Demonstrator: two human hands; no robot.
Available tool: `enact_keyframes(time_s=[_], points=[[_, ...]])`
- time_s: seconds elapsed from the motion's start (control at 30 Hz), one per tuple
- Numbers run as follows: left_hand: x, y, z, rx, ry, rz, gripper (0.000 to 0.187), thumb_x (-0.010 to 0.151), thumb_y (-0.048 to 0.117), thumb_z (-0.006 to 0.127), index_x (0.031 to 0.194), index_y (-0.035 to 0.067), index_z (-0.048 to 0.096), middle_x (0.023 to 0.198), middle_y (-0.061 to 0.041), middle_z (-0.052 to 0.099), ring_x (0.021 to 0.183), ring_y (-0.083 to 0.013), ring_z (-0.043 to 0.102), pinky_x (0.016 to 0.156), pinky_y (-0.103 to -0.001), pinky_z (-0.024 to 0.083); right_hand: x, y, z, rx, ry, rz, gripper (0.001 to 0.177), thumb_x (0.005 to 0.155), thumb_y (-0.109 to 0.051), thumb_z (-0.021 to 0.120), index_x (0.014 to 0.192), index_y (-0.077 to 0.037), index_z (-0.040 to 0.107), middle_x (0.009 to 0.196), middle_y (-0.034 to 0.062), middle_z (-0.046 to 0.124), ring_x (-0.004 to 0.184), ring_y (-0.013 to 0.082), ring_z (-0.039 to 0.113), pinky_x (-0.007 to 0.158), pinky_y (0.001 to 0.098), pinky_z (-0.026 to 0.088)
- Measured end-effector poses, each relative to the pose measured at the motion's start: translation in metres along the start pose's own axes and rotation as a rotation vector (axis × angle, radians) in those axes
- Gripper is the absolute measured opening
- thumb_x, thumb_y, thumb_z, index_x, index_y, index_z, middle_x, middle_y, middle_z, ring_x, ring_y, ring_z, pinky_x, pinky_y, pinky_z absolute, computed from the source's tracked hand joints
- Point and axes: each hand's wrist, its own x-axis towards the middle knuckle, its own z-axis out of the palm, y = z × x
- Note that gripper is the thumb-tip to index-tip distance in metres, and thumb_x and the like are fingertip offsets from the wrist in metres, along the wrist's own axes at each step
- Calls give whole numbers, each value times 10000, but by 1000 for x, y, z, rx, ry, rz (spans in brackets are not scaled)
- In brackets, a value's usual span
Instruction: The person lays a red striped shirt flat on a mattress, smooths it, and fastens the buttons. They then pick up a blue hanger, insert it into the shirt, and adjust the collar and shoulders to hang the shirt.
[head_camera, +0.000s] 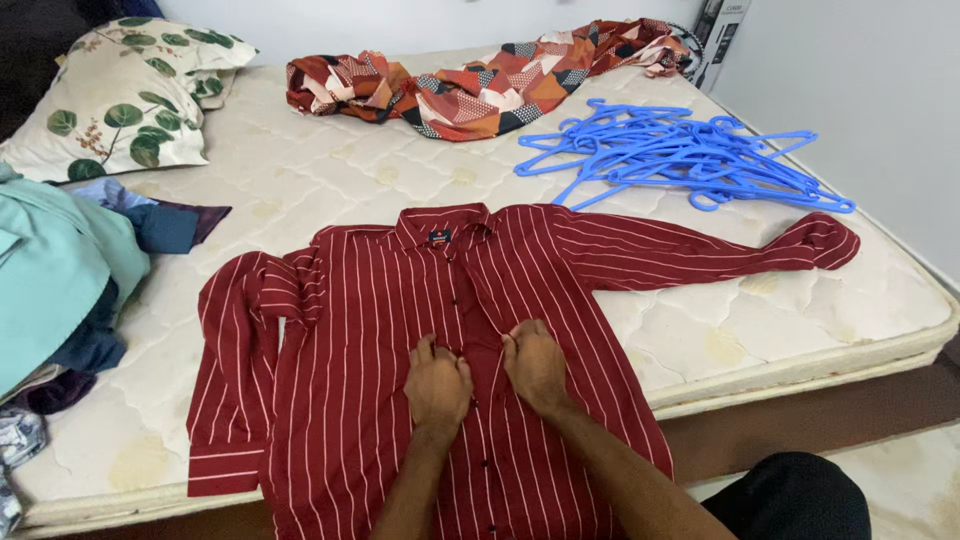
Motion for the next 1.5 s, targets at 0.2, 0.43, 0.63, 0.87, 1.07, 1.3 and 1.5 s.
enact_keyframes(time_s=[0.2, 0.43, 0.63, 0.87, 1.07, 1.3, 1.5], points=[[26, -118, 0, -508, 464, -361, 165, 1015, 203, 638, 933, 125, 758, 738, -25, 698, 518, -140, 569, 489, -327, 457, 61, 84, -43, 27, -178, 410, 387, 1080, -328, 564, 886, -32, 721, 742, 129, 724, 587, 195, 684, 481, 335, 536], [16, -205, -68, -638, 851, -504, 298, 1041, 289, 765, 1128, 52, 607, 1021, -57, 673, 892, -125, 645, 818, -283, 566, 60, 94, -119, -105, 277, 367, 465, 897, -293, 774, 1285, -59, 668, 1056, 226, 617, 935, 328, 612, 789, 450, 561], [-7, -75, -52, -305, 512, 95, 176, 932, 262, 747, 1016, 108, 728, 1011, -54, 738, 996, -233, 682, 1050, -462, 468, 10, -11, -69, -5, 167, -284, 436, 924, -316, 747, 1286, -99, 638, 1242, 122, 637, 1201, 273, 589, 1060, 446, 490], [-43, -43, -26, -22, -205, 391, 411, 952, 359, 690, 1223, 53, 663, 1121, -100, 602, 972, -247, 624, 852, -395, 550, -36, -29, -38, -249, -390, -526, 512, 989, -384, 641, 1312, 6, 563, 1159, 189, 566, 1020, 314, 568, 887, 465, 521], [-48, -52, -53, -226, -363, 307, 552, 758, 439, 846, 1155, 88, 693, 1023, -49, 634, 949, -190, 619, 903, -393, 543, -26, 0, -52, -99, -505, -565, 509, 883, -501, 713, 1147, -73, 634, 1058, 96, 597, 978, 234, 591, 851, 399, 538], [-45, -44, -65, -226, -425, 491, 318, 693, 284, 920, 865, 98, 727, 828, -32, 668, 848, -197, 653, 1046, -425, 453, -32, -10, -78, -118, -730, -555, 409, 753, -426, 858, 847, -81, 658, 772, 47, 643, 691, 223, 639, 689, 410, 542], [-40, -41, -69, -165, -642, 363, 233, 831, 309, 840, 814, 123, 701, 789, -8, 671, 725, -163, 651, 739, -351, 567, -40, -17, -80, -177, -797, -513, 349, 836, -386, 820, 781, -80, 663, 809, 45, 692, 700, 201, 657, 663, 394, 546]])
